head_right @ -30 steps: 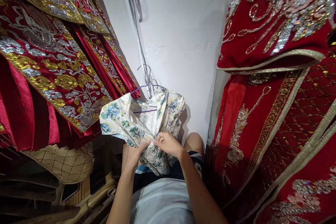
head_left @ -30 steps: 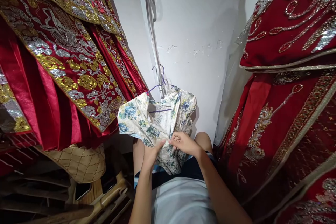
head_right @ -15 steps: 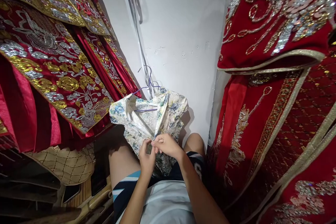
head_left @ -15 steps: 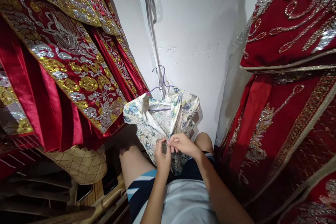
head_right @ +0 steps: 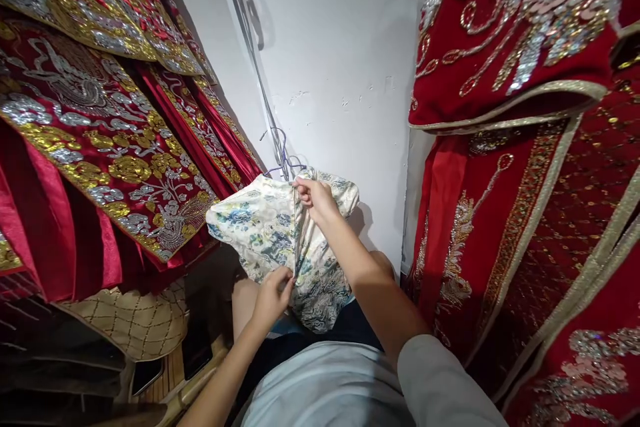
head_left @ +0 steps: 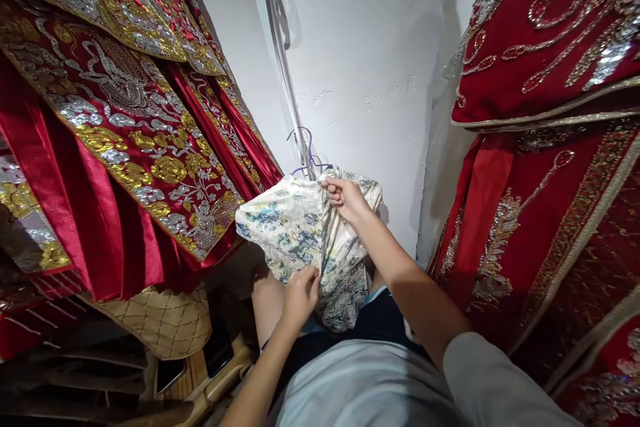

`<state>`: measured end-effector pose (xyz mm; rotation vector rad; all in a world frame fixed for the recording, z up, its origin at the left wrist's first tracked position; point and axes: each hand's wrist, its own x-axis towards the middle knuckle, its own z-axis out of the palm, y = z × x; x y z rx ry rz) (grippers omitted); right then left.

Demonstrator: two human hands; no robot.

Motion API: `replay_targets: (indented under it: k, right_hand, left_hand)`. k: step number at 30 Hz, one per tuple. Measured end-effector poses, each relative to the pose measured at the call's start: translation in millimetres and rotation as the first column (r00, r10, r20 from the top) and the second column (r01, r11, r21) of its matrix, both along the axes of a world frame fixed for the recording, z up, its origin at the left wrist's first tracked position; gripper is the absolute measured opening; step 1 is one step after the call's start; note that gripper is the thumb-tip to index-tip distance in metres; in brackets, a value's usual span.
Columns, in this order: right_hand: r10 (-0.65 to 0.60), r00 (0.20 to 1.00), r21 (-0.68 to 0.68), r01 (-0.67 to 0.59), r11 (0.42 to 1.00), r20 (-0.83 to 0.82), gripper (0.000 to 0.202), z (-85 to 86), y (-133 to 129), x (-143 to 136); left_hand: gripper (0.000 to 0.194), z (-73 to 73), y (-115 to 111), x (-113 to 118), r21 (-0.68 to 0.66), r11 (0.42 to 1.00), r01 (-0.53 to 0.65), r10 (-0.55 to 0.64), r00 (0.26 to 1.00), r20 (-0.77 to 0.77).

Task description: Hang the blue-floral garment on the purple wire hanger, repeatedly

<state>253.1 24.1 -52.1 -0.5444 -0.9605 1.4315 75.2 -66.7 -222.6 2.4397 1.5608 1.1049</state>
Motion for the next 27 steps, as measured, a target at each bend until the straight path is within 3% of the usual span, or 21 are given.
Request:
replay_targets:
  k: [2, 4, 7, 9, 11, 13, 16, 17, 19, 21, 23, 25, 27]
  right_hand:
    - [-0.003, 0.998, 0.039, 0.001, 0.999, 0.058, 0.018, 7.5, -2, -3]
    - [-0.016, 0.990, 0.121, -0.001, 0.993, 0.137, 0.020, 7.3, -10, -5]
    - [-0.048, 0.976, 0.210, 0.003, 0.978, 0.211, 0.023, 4.4, -23, -7]
    - [-0.068, 0.965, 0.268, -0.002, 0.963, 0.254, 0.024, 4.8, -27, -6]
    - [-0.109, 0.952, 0.336, 0.007, 0.942, 0.286, 0.024, 5.3, -26, -5]
    - [-0.191, 0.934, 0.394, 0.061, 0.917, 0.301, 0.024, 1.9, -20, -4]
    - [-0.369, 0.867, 0.431, 0.208, 0.878, 0.335, 0.023, -16.5, -8, -7]
    - [-0.396, 0.844, 0.412, 0.237, 0.880, 0.361, 0.023, -25.9, -5, -9]
    - [-0.372, 0.833, 0.328, 0.246, 0.912, 0.409, 0.025, -47.0, -2, -13]
    - [-0.297, 0.855, 0.247, 0.206, 0.947, 0.424, 0.027, -67.2, -6, -16]
    - [-0.229, 0.887, 0.211, 0.154, 0.965, 0.402, 0.025, -82.8, -15, -16]
    - [-0.141, 0.927, 0.189, 0.078, 0.979, 0.348, 0.023, -92.2, -26, -14]
    - [-0.042, 0.954, 0.166, -0.008, 0.986, 0.296, 0.022, -97.0, -36, -11]
  left_hand:
    - [0.015, 13.7, 5, -7, -0.032, 0.999, 0.010, -0.010, 1.000, -0.022]
    - [0.012, 38.5, 12, -8, 0.008, 0.999, 0.032, -0.032, 0.999, 0.042]
    - [0.031, 94.5, 24, 1, 0.237, 0.971, 0.034, -0.087, 0.972, 0.216]
    - [0.035, 134.6, 34, 11, 0.375, 0.927, 0.006, -0.107, 0.962, 0.249]
    - [0.030, 166.6, 44, 20, 0.393, 0.918, 0.052, -0.126, 0.978, 0.165]
    - [0.021, 186.3, 50, 28, 0.386, 0.918, 0.096, -0.118, 0.992, 0.034]
    - [0.019, 198.6, 52, 35, 0.413, 0.907, 0.078, -0.075, 0.997, -0.024]
    - [0.019, 200.7, 51, 34, 0.426, 0.904, 0.044, -0.069, 0.997, 0.042]
    - [0.016, 204.7, 51, 25, 0.419, 0.906, -0.064, -0.096, 0.932, 0.349]
    - [0.011, 206.7, 52, 6, 0.361, 0.916, -0.173, -0.127, 0.729, 0.673]
    - [0.010, 202.2, 56, -21, 0.291, 0.925, -0.245, -0.136, 0.502, 0.854]
    - [0.022, 186.8, 61, -46, 0.214, 0.942, -0.256, -0.121, 0.337, 0.934]
    - [0.030, 160.6, 63, -60, 0.121, 0.977, -0.178, -0.089, 0.178, 0.980]
